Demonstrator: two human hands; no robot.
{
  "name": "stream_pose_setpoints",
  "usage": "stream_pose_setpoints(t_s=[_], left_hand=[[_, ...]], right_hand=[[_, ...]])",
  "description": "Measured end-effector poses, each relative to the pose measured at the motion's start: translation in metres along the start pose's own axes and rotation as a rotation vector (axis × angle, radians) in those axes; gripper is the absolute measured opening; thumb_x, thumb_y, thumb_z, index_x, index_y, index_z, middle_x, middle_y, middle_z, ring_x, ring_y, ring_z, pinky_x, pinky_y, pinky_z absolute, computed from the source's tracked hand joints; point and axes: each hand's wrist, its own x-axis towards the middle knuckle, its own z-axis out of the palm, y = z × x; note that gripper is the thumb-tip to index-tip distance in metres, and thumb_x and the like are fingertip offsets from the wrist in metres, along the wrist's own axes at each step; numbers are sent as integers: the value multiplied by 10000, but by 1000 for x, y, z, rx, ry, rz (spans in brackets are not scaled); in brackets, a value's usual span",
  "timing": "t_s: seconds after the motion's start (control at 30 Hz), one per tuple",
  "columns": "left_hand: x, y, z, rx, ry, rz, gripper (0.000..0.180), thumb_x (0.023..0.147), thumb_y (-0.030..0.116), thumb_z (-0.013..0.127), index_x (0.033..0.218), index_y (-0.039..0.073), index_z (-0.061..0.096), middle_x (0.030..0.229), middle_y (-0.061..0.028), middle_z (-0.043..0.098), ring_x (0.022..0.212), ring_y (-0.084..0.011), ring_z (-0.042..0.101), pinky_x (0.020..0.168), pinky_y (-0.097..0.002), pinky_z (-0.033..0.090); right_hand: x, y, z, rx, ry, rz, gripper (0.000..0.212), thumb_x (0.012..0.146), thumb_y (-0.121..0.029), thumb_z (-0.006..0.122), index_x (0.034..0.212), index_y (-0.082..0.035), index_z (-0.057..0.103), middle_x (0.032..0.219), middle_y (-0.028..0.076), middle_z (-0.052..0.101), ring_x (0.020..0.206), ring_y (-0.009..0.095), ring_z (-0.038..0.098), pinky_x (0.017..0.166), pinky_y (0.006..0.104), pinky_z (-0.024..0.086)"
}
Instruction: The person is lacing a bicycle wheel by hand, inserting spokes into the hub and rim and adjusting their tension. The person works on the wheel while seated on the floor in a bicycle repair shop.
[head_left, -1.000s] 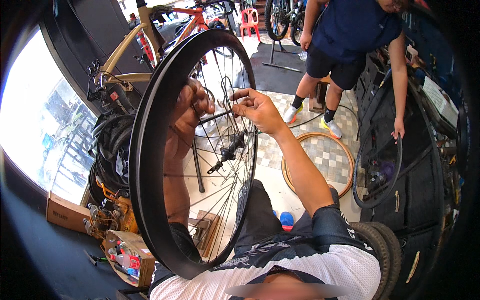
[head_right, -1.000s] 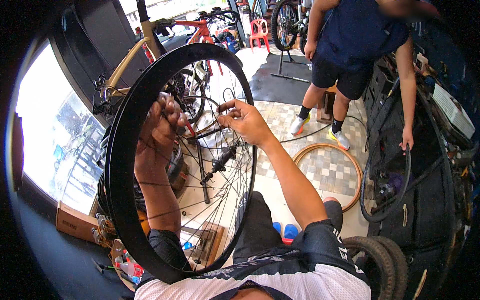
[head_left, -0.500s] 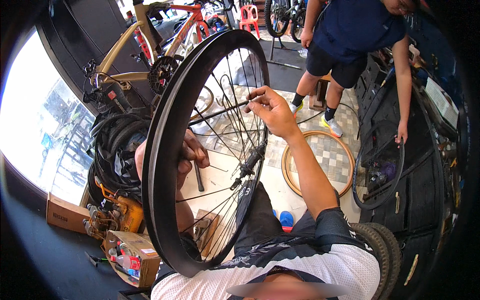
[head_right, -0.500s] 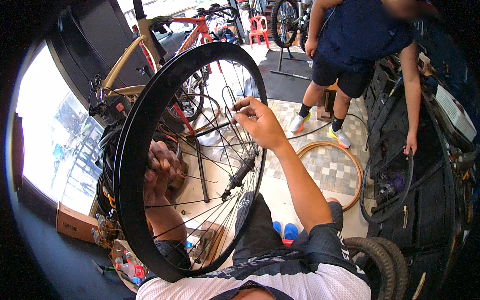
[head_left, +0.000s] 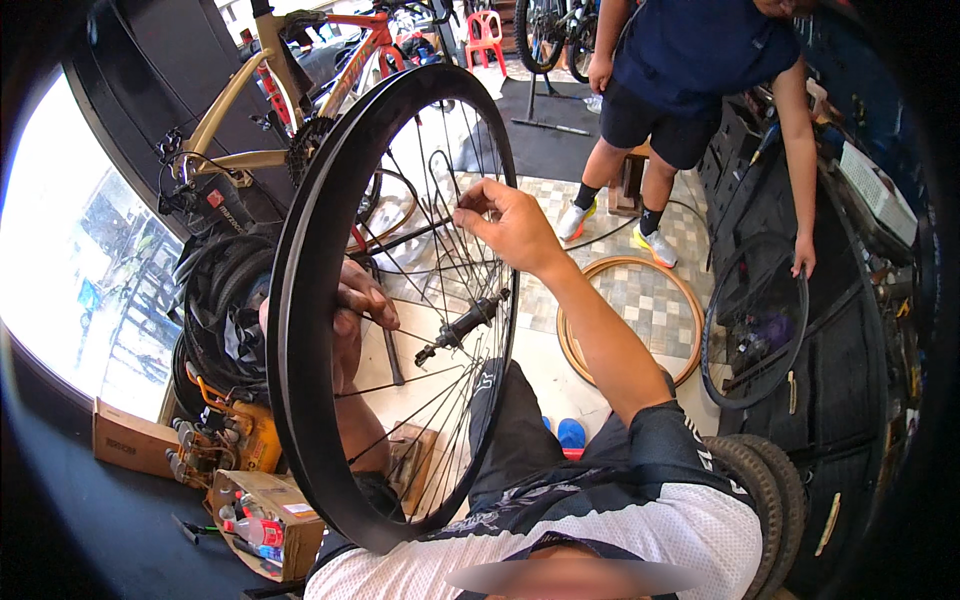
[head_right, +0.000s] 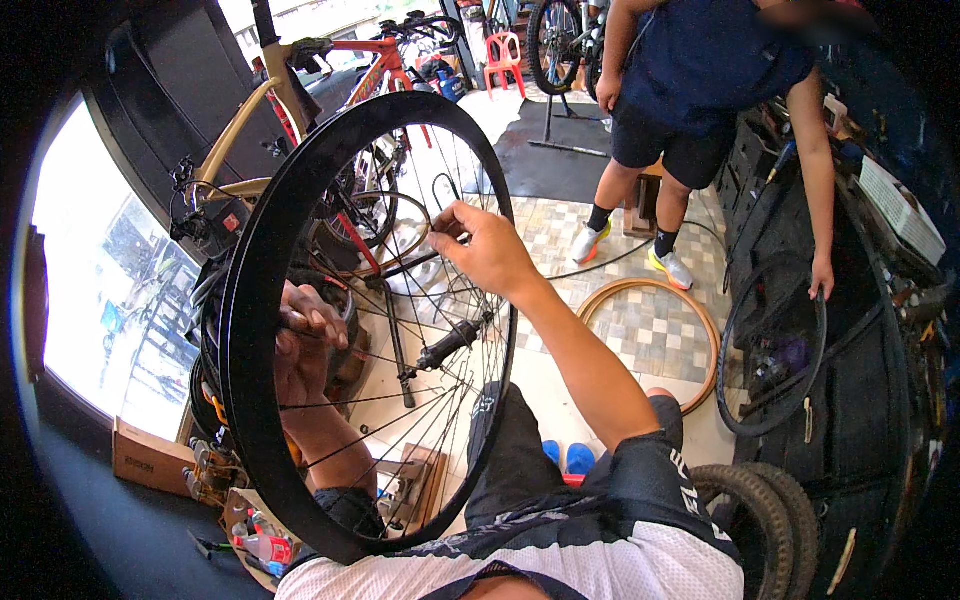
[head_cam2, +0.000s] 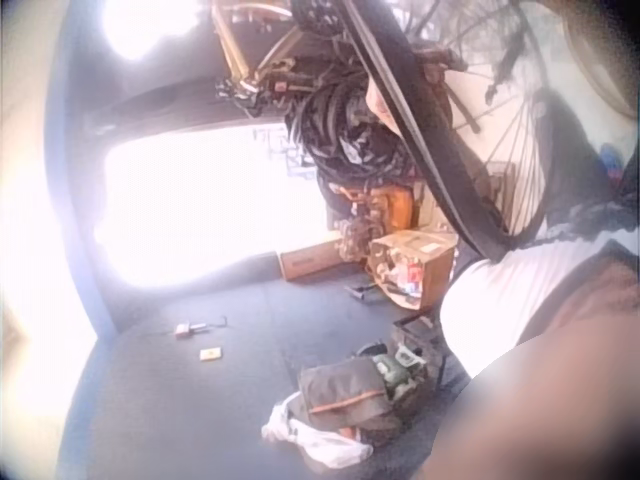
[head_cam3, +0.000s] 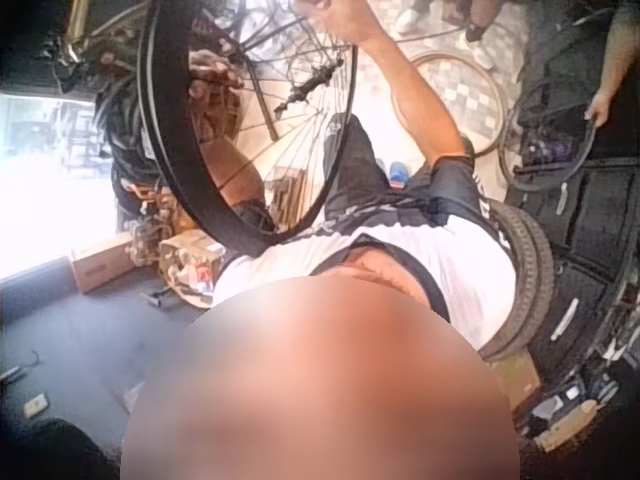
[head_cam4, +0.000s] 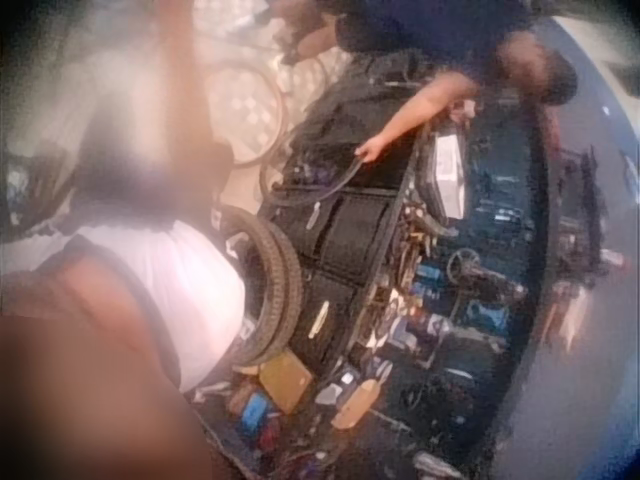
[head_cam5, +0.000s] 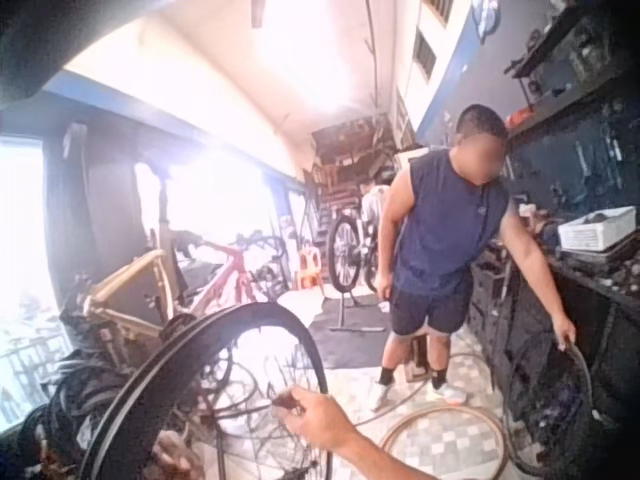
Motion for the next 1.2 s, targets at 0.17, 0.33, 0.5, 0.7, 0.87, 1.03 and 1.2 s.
stream_pose_setpoints(t_s=[0.17,0.33,0.5,0.7,0.87,1.03,1.2], left_hand=[[0,-12,-9,-75,8,69,267,945,155,743,1054,-89,722,974,-253,677,790,-338,704,652,-439,644],[-16,-12,-16,-71,10,-42,353,1009,268,695,1146,-56,711,1061,-162,649,897,-265,698,739,-424,632],[-6,-15,-6,-195,-34,117,254,966,128,683,1039,-115,706,948,-347,710,778,-419,702,623,-500,629],[12,-11,-12,-92,-160,154,402,1006,243,625,949,-144,719,823,-263,678,761,-386,677,660,-453,589],[13,-21,-44,-145,119,-83,487,1007,279,660,1237,-150,648,988,-287,713,851,-340,718,793,-449,607],[29,-12,-22,9,116,-114,520,982,183,731,1358,-143,576,1234,-284,693,1045,-365,735,880,-472,623],[20,-12,-14,-58,128,-164,504,1025,243,676,1461,24,549,1366,-140,655,1156,-261,671,938,-424,561]], right_hand=[[-13,-25,-4,-161,318,-131,316,951,-219,746,1198,-41,658,1012,96,734,716,193,660,684,342,520],[-31,-63,9,125,269,-257,317,966,-271,773,1155,-38,672,957,24,692,572,36,331,495,239,307],[-42,-90,12,-30,228,-454,283,931,-220,798,1118,-40,685,968,83,695,699,167,592,636,297,479],[-40,-93,10,-31,172,-551,202,894,-41,749,1093,-53,716,1016,127,703,874,264,710,780,351,561],[-46,-97,8,6,90,-487,215,885,-27,743,1095,-74,748,1075,136,685,896,258,724,782,341,577],[-50,-93,12,-88,49,-534,184,922,-232,775,1072,-125,769,1131,136,663,918,289,732,769,365,588],[-52,-98,12,-172,-6,-503,194,915,-256,785,1050,-119,758,1168,134,649,915,318,732,777,388,594]])
